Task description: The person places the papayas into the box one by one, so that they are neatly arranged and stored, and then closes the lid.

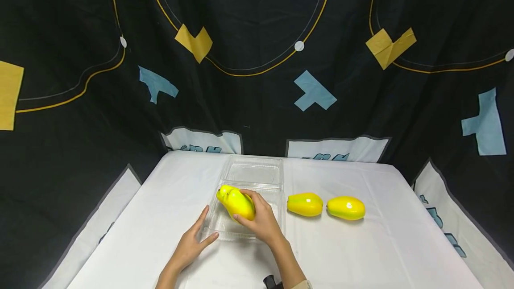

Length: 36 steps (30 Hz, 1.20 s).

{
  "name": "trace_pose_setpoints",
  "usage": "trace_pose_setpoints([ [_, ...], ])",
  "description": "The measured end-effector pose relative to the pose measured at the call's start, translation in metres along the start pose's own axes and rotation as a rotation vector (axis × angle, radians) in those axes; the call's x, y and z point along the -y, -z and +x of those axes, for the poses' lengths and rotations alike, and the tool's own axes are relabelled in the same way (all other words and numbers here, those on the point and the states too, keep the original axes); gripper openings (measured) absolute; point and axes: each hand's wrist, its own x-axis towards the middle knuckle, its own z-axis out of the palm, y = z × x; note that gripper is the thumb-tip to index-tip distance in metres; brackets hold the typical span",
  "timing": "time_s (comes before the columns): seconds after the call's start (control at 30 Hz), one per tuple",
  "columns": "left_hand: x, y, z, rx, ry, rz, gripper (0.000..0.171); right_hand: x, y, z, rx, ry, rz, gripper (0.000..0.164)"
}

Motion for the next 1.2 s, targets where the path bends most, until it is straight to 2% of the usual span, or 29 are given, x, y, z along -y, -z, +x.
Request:
trace_pose_setpoints([
  [0.23,0.001,0.000,0.001,-0.008,-0.005,0.006,0.085,-0.001,-0.019,-0.003,0.041,-0.002,-0.069,0.059],
  [0.47,0.000,-0.001,0.002,-0.001,-0.016,0.007,0.085,-0.006,-0.029,-0.005,0.065,0.001,-0.073,0.060],
  [1.2,0.000,0.000,0.000,0.014,-0.001,0.012,0.085,-0.012,-0.039,-0.005,0.242,0.003,-0.192,0.063],
])
